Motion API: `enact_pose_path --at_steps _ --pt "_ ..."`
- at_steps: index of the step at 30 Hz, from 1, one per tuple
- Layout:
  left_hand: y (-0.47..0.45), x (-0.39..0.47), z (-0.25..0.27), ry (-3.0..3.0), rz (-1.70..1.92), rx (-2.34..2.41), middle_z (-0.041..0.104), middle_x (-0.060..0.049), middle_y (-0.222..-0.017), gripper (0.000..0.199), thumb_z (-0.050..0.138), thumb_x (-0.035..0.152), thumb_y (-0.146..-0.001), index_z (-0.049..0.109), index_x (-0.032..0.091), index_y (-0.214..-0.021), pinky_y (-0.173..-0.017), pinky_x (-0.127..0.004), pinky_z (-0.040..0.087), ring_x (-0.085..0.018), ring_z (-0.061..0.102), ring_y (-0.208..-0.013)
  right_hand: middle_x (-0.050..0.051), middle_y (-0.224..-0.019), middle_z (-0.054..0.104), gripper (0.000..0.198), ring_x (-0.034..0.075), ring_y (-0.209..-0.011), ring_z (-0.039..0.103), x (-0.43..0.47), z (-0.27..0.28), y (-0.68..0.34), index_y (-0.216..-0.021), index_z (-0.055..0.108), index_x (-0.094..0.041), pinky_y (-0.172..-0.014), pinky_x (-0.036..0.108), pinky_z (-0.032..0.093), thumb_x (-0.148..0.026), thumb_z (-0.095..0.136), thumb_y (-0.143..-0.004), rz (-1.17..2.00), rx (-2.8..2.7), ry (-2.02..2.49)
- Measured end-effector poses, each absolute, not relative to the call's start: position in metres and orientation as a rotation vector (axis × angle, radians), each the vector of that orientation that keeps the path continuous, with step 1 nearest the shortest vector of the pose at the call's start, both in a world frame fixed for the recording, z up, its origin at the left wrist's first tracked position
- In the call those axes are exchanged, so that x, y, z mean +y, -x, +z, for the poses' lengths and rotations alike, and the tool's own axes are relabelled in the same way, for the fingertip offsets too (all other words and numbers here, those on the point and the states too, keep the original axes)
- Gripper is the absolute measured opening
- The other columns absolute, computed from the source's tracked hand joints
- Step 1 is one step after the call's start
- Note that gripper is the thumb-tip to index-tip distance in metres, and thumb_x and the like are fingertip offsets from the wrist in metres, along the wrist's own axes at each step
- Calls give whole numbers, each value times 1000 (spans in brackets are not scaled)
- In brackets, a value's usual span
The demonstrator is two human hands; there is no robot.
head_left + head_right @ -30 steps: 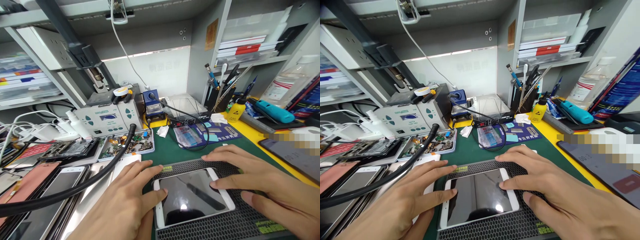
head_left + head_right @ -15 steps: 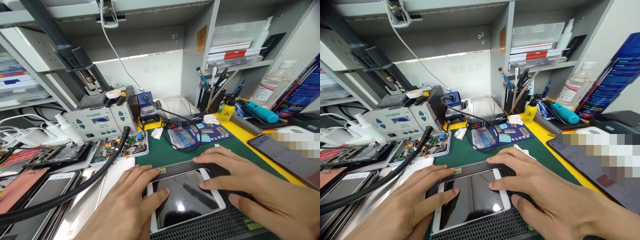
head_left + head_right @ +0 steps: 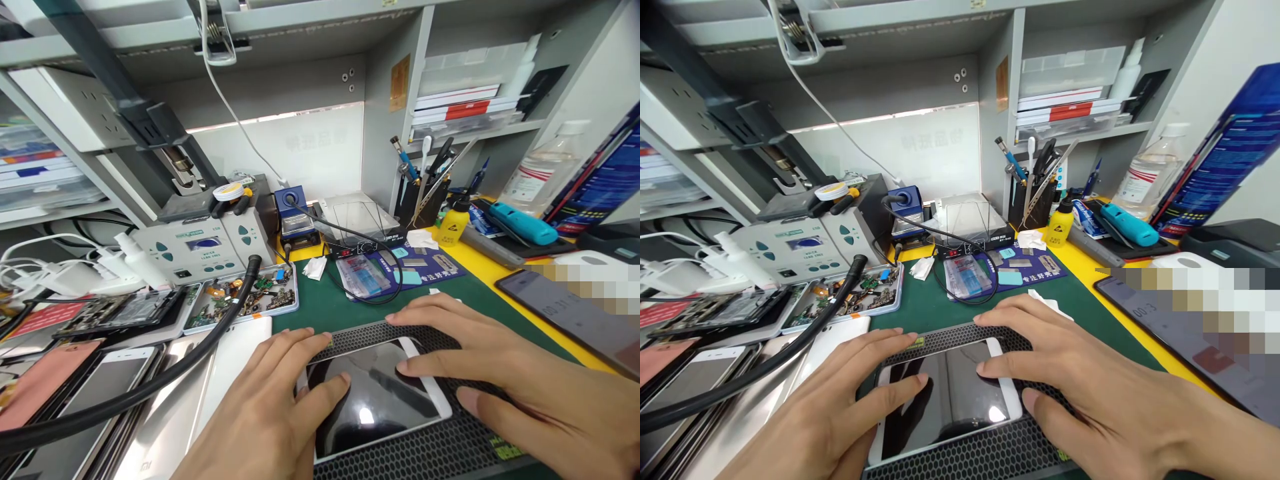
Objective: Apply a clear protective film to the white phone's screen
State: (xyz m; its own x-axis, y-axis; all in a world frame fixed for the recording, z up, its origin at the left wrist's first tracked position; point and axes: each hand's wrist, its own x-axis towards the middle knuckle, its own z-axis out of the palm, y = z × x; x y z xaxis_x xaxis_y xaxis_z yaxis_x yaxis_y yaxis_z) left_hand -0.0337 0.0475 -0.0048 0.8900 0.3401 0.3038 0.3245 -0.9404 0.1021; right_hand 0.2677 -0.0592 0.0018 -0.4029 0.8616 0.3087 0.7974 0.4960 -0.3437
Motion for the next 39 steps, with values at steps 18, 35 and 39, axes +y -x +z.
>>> enact_pose_path --at_steps 18,35,39 --pt "27 45 -11 -3009 420 564 62 -15 -142 41 52 16 -95 70 29 -129 -106 -56 53 -35 55 -136 5 -148 58 49 38 -136 52 -60 -3 -267 -125 70 -31 -107 54 52 -15 61 -79 238 -2260 1343" --pt "27 46 -12 -3072 593 451 66 -7 -136 52 46 -3 -88 72 31 -120 -109 -44 52 -26 59 -131 15 -142 61 48 36 -133 53 -53 11 -266 -120 73 -18 -105 54 51 -7 54 -77 306 -2329 1249" --pt "24 46 -13 -3093 578 438 68 -5 -134 51 46 -2 -90 73 31 -117 -109 -43 52 -26 60 -130 14 -146 58 51 37 -134 51 -53 6 -268 -123 72 -19 -107 55 48 -7 56 -76 353 -2334 1221"
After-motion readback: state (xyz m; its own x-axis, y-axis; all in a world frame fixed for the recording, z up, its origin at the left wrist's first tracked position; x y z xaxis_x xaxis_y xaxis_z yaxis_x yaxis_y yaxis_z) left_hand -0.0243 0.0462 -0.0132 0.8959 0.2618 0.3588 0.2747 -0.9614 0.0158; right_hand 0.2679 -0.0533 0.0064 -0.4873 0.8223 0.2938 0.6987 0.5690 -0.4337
